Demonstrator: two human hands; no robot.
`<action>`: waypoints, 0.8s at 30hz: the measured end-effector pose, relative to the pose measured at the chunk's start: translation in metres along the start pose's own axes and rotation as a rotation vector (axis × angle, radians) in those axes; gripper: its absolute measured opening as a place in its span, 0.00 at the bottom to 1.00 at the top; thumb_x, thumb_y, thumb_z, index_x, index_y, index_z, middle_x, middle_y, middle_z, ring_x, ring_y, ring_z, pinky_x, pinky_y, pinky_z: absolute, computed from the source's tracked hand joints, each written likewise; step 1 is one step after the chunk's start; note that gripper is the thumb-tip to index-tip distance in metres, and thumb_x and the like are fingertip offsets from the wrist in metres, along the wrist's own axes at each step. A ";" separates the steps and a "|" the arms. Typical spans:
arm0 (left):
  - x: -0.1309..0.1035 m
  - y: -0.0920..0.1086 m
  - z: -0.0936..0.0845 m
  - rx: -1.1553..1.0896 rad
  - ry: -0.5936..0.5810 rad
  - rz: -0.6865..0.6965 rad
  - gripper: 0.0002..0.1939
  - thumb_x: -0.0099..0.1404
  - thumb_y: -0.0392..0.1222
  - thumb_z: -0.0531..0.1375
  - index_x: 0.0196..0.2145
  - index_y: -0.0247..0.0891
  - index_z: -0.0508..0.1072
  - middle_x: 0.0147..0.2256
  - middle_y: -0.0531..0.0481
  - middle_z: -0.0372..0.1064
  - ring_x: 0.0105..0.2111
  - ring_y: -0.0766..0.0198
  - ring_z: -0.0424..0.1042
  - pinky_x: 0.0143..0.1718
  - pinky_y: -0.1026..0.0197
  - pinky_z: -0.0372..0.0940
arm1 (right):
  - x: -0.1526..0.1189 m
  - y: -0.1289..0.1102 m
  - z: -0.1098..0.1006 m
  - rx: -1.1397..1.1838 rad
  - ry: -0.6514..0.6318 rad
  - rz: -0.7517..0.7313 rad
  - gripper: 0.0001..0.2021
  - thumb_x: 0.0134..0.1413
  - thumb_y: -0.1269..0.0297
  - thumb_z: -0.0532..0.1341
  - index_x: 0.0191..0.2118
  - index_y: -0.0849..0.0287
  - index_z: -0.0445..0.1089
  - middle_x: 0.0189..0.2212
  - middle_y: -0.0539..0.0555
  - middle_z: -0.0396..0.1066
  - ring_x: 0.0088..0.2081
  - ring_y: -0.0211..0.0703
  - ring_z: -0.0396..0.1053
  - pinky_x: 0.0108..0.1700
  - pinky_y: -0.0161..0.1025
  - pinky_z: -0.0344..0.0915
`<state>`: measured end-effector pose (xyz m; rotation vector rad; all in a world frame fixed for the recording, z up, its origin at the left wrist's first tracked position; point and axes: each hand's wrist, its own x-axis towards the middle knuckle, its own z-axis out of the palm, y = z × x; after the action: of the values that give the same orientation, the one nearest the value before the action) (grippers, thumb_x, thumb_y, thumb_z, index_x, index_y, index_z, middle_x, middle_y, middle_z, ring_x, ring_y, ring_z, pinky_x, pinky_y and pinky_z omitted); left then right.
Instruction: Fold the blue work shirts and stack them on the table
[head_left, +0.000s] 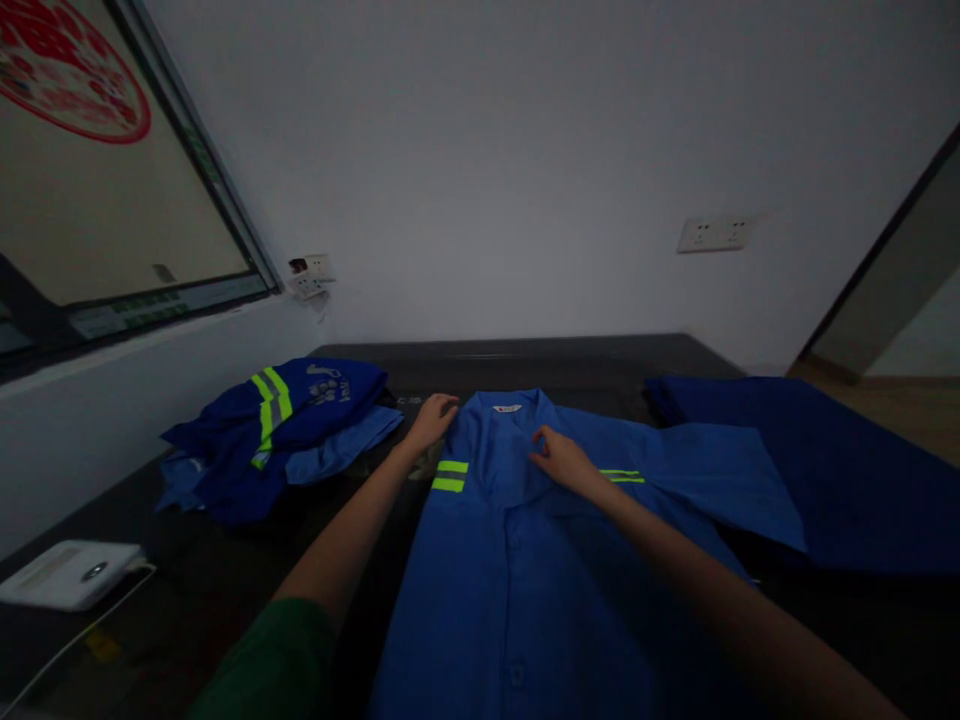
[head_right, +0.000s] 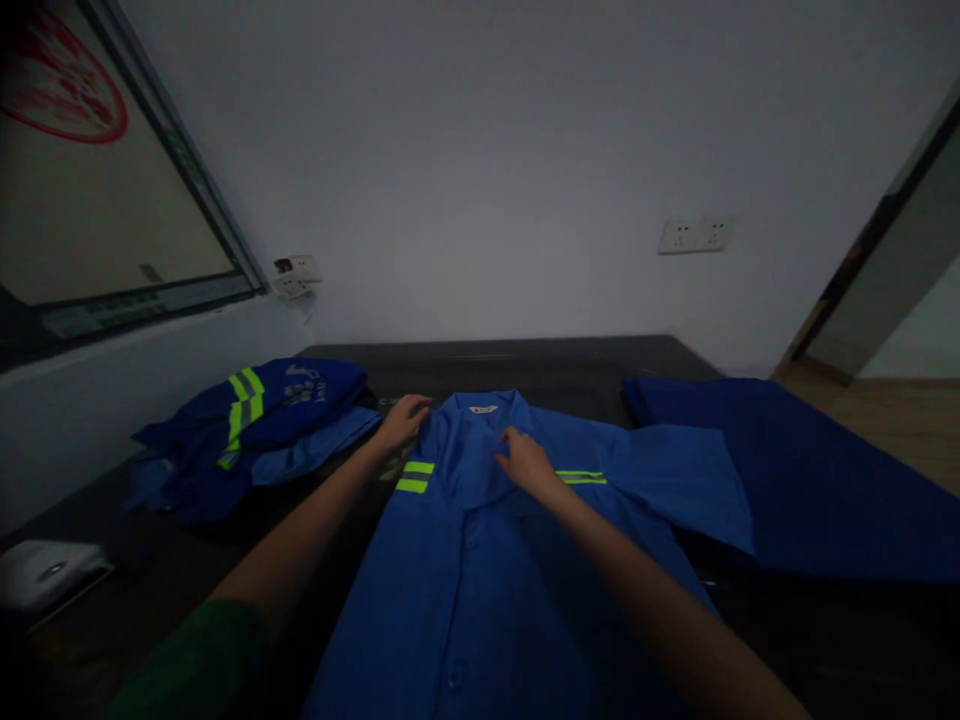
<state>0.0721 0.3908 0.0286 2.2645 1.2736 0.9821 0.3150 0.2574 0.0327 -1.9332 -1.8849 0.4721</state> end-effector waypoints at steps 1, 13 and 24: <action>0.006 -0.007 0.005 0.000 -0.037 0.034 0.07 0.61 0.36 0.56 0.34 0.33 0.74 0.42 0.40 0.72 0.47 0.55 0.69 0.54 0.51 0.60 | 0.003 0.005 0.003 0.027 -0.016 0.015 0.14 0.53 0.69 0.61 0.47 0.61 0.66 0.35 0.56 0.73 0.38 0.46 0.72 0.38 0.36 0.62; 0.048 -0.038 0.027 0.099 -0.351 0.295 0.17 0.69 0.49 0.48 0.34 0.36 0.70 0.34 0.50 0.72 0.36 0.62 0.71 0.40 0.63 0.64 | 0.011 0.013 0.013 0.320 -0.051 0.057 0.13 0.41 0.79 0.62 0.36 0.59 0.66 0.25 0.45 0.59 0.28 0.35 0.60 0.30 0.30 0.54; 0.047 -0.041 0.026 0.436 -0.452 0.412 0.09 0.67 0.46 0.53 0.37 0.41 0.71 0.37 0.47 0.71 0.42 0.59 0.70 0.46 0.59 0.60 | -0.050 0.007 -0.015 0.350 -0.097 -0.002 0.07 0.45 0.75 0.57 0.32 0.60 0.69 0.21 0.45 0.61 0.22 0.33 0.58 0.25 0.30 0.53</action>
<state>0.0829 0.4534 0.0040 2.9394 0.9031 0.2681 0.3274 0.2070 0.0406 -1.7032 -1.7229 0.8465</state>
